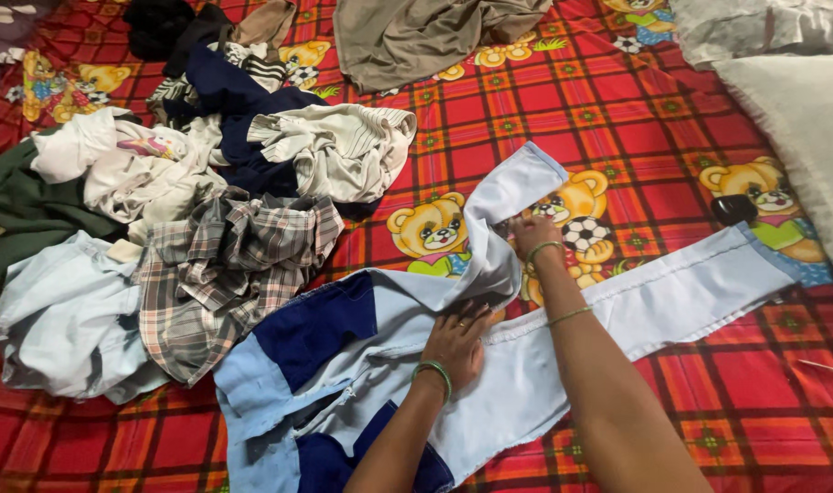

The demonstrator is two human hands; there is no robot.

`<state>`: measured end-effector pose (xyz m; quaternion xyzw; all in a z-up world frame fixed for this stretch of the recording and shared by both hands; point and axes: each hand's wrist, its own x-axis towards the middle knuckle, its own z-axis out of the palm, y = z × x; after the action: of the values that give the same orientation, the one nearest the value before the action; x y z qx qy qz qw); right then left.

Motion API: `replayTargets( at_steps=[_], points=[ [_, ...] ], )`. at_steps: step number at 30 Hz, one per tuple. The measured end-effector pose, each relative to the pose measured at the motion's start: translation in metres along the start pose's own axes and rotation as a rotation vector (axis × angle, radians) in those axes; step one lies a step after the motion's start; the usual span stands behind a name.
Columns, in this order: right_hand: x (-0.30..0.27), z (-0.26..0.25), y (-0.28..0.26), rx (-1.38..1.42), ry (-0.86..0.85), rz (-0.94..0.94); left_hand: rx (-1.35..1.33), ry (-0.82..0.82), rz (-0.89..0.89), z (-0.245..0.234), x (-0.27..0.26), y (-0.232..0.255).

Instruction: The person smooths out a pair of light blue pants on a bed, folds the legs together, and then folds them into a rectangular shape. The person then picks up the folded pants and places them on a small table with other folded garments.

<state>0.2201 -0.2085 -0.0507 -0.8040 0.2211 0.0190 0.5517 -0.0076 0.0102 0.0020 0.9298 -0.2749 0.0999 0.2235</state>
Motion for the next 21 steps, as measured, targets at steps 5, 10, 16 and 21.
replayTargets(
  at_steps=[5,10,16,21],
  points=[
    [0.06,0.04,0.017,0.552,-0.07,0.16,-0.047,0.046,0.006,0.0,-0.002,-0.002],
    [0.107,0.026,0.0,0.727,0.449,-0.22,-0.062,0.055,0.007,0.0,0.0,-0.002],
    [0.119,-0.037,-0.096,0.838,0.04,-0.533,-0.068,0.079,0.037,0.0,0.0,-0.003],
    [0.147,-0.044,-0.065,0.315,-0.038,-0.522,-0.047,0.077,0.034,-0.001,-0.001,-0.002]
  ],
)
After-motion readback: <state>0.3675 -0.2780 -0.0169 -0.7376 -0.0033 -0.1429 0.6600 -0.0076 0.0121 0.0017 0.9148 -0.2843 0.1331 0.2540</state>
